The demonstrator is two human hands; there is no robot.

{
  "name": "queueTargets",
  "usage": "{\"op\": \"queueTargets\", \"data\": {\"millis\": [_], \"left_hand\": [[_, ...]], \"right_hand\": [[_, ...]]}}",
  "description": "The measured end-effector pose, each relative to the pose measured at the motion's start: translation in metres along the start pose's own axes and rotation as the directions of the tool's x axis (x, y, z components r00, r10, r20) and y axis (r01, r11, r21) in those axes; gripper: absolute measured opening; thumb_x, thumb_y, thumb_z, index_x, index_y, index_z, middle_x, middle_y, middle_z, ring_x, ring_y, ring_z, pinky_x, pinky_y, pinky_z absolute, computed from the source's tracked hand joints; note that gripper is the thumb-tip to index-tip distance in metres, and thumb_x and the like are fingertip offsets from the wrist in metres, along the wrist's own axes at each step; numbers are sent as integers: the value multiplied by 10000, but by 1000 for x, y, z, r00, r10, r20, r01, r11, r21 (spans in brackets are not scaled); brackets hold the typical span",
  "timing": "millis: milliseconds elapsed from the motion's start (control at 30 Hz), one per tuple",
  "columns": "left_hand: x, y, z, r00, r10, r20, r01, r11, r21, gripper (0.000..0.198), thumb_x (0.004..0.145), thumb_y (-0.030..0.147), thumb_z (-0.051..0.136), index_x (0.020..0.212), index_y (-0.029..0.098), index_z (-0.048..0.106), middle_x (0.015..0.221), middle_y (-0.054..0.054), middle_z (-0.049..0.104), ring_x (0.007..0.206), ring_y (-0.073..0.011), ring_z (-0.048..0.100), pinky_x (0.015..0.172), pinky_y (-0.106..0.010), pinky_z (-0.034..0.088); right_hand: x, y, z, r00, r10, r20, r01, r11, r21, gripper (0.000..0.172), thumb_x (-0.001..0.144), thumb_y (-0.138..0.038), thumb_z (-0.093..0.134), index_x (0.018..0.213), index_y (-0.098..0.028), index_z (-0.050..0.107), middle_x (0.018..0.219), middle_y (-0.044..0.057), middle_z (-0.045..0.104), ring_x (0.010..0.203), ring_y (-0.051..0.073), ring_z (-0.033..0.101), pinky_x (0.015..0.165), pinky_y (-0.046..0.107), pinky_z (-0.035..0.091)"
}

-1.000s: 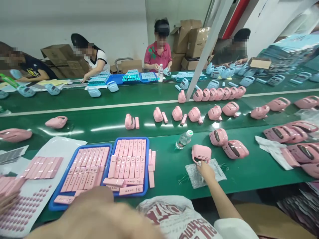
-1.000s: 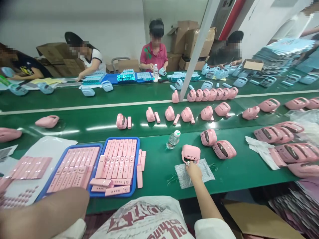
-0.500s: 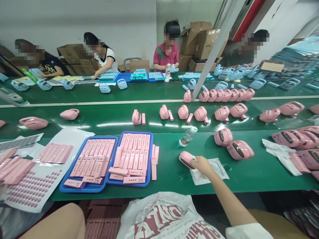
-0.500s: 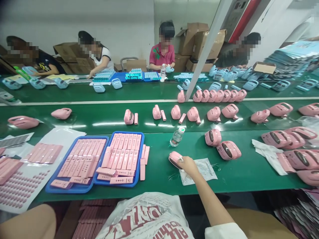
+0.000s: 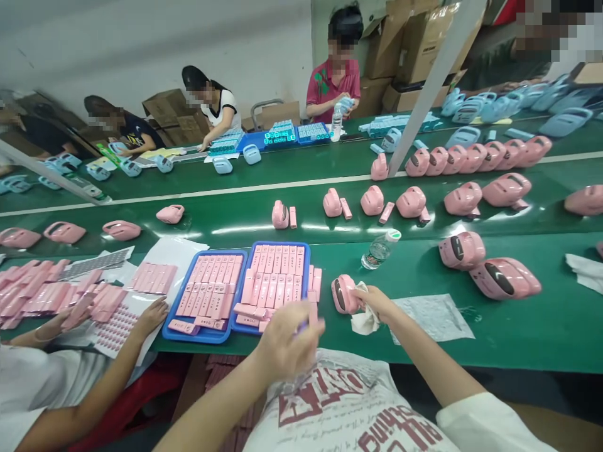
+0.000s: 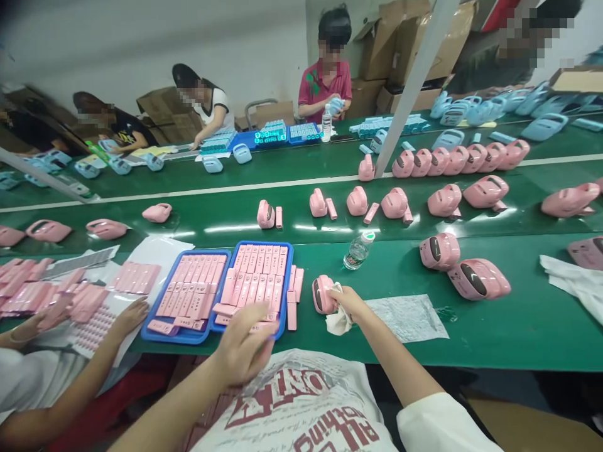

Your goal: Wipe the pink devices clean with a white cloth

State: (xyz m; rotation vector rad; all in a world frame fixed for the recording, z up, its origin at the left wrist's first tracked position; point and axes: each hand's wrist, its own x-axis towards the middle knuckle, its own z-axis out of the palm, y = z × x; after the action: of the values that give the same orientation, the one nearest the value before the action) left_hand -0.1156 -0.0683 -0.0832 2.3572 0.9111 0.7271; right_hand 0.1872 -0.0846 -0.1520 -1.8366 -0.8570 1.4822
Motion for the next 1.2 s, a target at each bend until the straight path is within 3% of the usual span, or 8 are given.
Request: {"op": "queueTargets", "data": {"millis": [133,300,467,667,833,900,1067,1200], "left_hand": [[18,-15,74,986,-100,132,50,940,338,341,807,151,503,1139,135,578,1237,-199,537,1223,-336,469,979,-546,422],[-7,-63,95,956,-287,57,220,834,506,325,802,161,519,1120,130,580,1193,-183,549,1179,-320,503,935,-490,473],[-3,-53,110,964,-257,74,185,840,510,331,806,190,529,1131,152,577,1209,-159,547,1199,-316,480,959,-484,446],[32,-61,74,872,-475,-120,452,687,569,403,843,245,510,1218,98,529,1334,-214,444,1294,-344,368,1047,-481,330],[40,-94,25,502,-791,-350,835,338,435,557,833,226,521,1324,14,368,1309,-277,431,1262,-365,385,990,-474,354],[40,-106,16,412,-847,-336,882,277,382,472,804,210,550,1212,-13,462,1191,-295,515,1175,-387,463,920,-481,396],[39,-121,8,395,-880,-262,911,340,233,259,811,233,544,997,54,567,1095,-257,586,1107,-357,526,878,-423,413],[38,-116,0,430,-877,-215,896,444,-19,258,848,309,480,981,102,556,1050,-199,608,1013,-301,575,802,-365,437]], "right_hand": [[3,-5,0,999,-27,-36,24,996,-88,172,660,-324,524,574,-177,500,503,-9,503,494,118,447,504,236,349],[-5,-10,-2,977,-120,-176,64,953,-298,103,699,-254,554,735,-171,604,659,25,603,636,163,528,560,236,319],[-16,-21,6,960,-221,-171,139,909,-393,283,768,-314,529,1008,-204,629,830,60,667,764,216,581,635,273,361],[-20,-26,8,956,-285,-67,259,931,-259,467,692,-349,594,1125,-175,607,971,64,693,784,198,620,660,282,462],[-27,-27,-7,982,-190,-2,189,980,68,456,683,-402,549,1041,-149,673,1244,108,599,890,230,629,665,287,494],[-30,-30,-13,983,-183,-11,183,983,0,473,731,-433,502,1095,-178,664,1252,93,595,966,249,620,740,305,489],[-31,-34,-35,960,-142,-240,45,927,-371,471,771,-479,512,1152,-233,643,859,95,702,860,313,639,749,398,466],[-28,-35,-72,879,-202,-432,261,962,81,459,660,-495,624,975,-165,668,803,90,665,773,263,634,635,358,507]]}}
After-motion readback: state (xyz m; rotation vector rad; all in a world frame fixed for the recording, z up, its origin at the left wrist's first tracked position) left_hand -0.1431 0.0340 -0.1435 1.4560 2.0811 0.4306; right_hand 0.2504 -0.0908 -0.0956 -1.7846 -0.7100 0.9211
